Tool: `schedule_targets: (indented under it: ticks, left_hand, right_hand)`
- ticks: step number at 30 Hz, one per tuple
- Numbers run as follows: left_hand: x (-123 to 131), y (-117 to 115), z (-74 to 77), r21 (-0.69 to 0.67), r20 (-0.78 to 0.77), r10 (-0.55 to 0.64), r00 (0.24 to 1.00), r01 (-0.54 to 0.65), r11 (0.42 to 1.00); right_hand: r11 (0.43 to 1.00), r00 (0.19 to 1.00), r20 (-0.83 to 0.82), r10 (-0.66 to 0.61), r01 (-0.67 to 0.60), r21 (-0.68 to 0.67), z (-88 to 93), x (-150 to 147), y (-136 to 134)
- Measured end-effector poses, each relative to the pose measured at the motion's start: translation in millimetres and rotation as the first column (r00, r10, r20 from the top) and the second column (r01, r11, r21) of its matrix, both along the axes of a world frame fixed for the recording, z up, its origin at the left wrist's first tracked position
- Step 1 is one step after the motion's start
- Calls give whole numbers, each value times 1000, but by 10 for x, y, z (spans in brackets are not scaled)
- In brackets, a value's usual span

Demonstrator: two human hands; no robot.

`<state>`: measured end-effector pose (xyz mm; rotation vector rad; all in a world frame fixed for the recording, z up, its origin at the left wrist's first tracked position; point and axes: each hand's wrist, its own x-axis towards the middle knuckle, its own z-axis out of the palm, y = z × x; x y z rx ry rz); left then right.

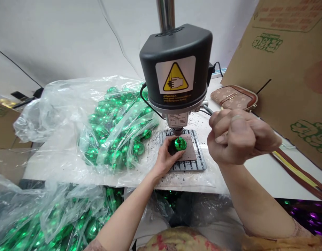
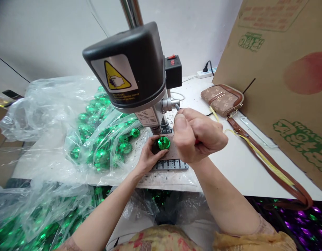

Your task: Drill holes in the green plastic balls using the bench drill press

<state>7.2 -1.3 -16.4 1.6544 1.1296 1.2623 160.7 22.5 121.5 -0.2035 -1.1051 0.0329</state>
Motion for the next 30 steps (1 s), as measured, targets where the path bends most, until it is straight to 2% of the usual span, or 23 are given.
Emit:
schedule_targets:
  ticks: [10,15,17,19,23,26,27,28,30]
  left_hand:
    - [5,-4,5,-5,-7,13,1000,-13,1000]
    - [1,-12,11,0,-8,11,1000,-11,1000]
    - [0,-8,8,3,-16,18,1000,-18,1000]
    - [8,1,9,0,-20,25,999,-25,1000]
    - [53,-25,76,14,-57,105,993,-105,994]
    - [66,-207,182,139,-135,264,955,-245,959]
    - [55,-314,210,210,-159,287,944,-252,945]
    - [37,-441,224,296,-184,281,942,-220,930]
    - [-21,-739,190,471,-282,182,942,-30,881]
  right_hand:
    - [998,999,51,15,-18,66,-17,20,22]
    - [999,994,106,12,-17,51,-114,47,3]
    - [999,997,76,19,-22,31,-104,33,-14]
    - [1000,1000,1,15,-15,-21,-11,2,-28]
    - [976,994,-104,-16,-7,-219,348,-54,-21]
    - [962,997,-74,19,-38,-270,541,-50,4]
    - [961,998,-63,31,-47,-273,568,-42,11]
    - [961,997,-57,44,-57,-272,578,-35,15]
    - [960,996,-57,63,-76,-269,569,-26,17]
